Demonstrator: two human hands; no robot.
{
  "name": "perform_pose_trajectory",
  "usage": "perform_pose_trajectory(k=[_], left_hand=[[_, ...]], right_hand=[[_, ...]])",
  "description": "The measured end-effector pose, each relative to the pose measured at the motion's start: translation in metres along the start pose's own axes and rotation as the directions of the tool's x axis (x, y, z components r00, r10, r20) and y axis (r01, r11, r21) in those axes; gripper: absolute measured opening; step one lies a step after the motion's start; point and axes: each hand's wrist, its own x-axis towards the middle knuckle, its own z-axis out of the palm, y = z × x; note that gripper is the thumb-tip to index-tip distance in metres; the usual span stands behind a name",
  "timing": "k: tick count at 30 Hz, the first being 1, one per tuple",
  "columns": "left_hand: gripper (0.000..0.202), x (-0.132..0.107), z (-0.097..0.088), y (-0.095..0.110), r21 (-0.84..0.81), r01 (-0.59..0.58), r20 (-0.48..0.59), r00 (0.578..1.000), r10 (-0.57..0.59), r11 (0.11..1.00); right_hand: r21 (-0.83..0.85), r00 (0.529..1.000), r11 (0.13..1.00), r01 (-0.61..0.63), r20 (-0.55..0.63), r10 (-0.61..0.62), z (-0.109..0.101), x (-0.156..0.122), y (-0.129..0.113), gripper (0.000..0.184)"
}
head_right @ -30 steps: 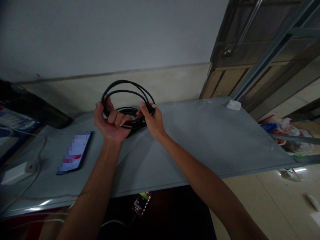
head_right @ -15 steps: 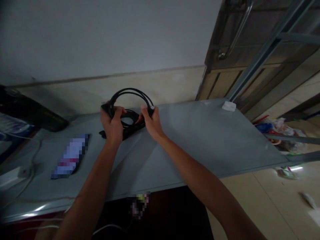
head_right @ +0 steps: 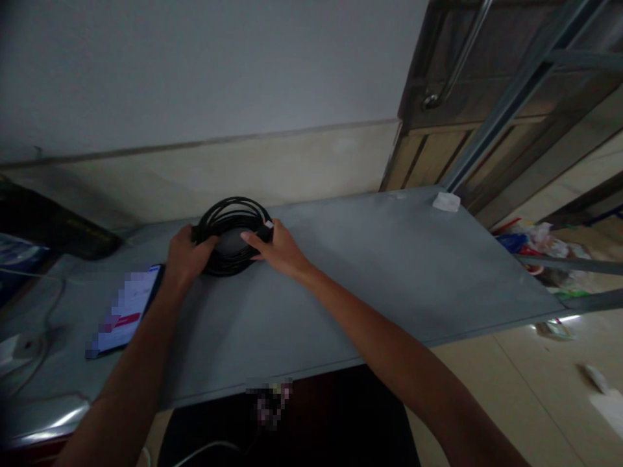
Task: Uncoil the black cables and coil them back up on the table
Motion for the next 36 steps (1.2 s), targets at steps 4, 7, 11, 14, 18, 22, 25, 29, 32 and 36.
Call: perform_pose_trajectory(k=[4, 7, 11, 14, 18, 22, 25, 29, 32, 36], left_hand=[[0.034, -0.005, 0.003, 0.000, -0.011, 0.097, -0.004, 0.995, -0.097, 0.995], [0.046, -0.008, 0.003, 0.003, -0.083, 0.042, -0.025, 0.999, -0.044, 0.996], [0.054, -0.012, 0.006, 0.007, -0.121, -0.005, -0.027, 1.000, 0.001, 0.993], [0.056, -0.015, 0.010, 0.011, -0.152, 0.016, -0.008, 1.000, -0.017, 0.988], [0.067, -0.020, 0.018, 0.014, -0.277, 0.021, 0.044, 0.999, -0.009, 0.961], [0.084, -0.027, 0.024, 0.018, -0.288, 0.026, 0.098, 0.995, 0.002, 0.957], [0.071, -0.030, 0.024, 0.022, -0.235, -0.019, 0.126, 0.991, 0.050, 0.972], [0.052, -0.030, 0.022, 0.024, -0.243, -0.030, 0.161, 0.984, 0.071, 0.970], [0.054, -0.027, 0.023, 0.020, -0.258, -0.010, 0.130, 0.991, 0.044, 0.966], [0.060, -0.024, 0.025, 0.016, -0.268, -0.084, 0.139, 0.982, 0.125, 0.960]], right_hand=[[-0.073, 0.999, 0.997, 0.022, -0.030, -0.024, -0.001, -0.002, 0.000, 0.066], [-0.178, 0.992, 0.979, 0.096, -0.058, -0.108, -0.003, -0.003, -0.001, 0.060], [-0.417, 0.948, 0.879, 0.230, -0.107, -0.299, -0.009, -0.002, 0.000, 0.051], [-0.562, 0.908, 0.783, 0.265, -0.128, -0.399, -0.015, 0.000, 0.003, 0.050], [-0.760, 0.849, 0.604, 0.239, -0.137, -0.510, -0.027, 0.007, 0.013, 0.042], [-0.806, 0.870, 0.575, 0.142, -0.176, -0.461, -0.041, 0.016, 0.020, 0.039], [-0.816, 0.884, 0.567, 0.111, -0.180, -0.432, -0.048, 0.020, 0.019, 0.042], [-0.822, 0.879, 0.559, 0.110, -0.182, -0.441, -0.054, 0.022, 0.016, 0.038], [-0.811, 0.864, 0.568, 0.142, -0.178, -0.470, -0.057, 0.021, 0.014, 0.036], [-0.829, 0.848, 0.507, 0.236, -0.079, -0.525, -0.053, 0.019, 0.010, 0.035]])
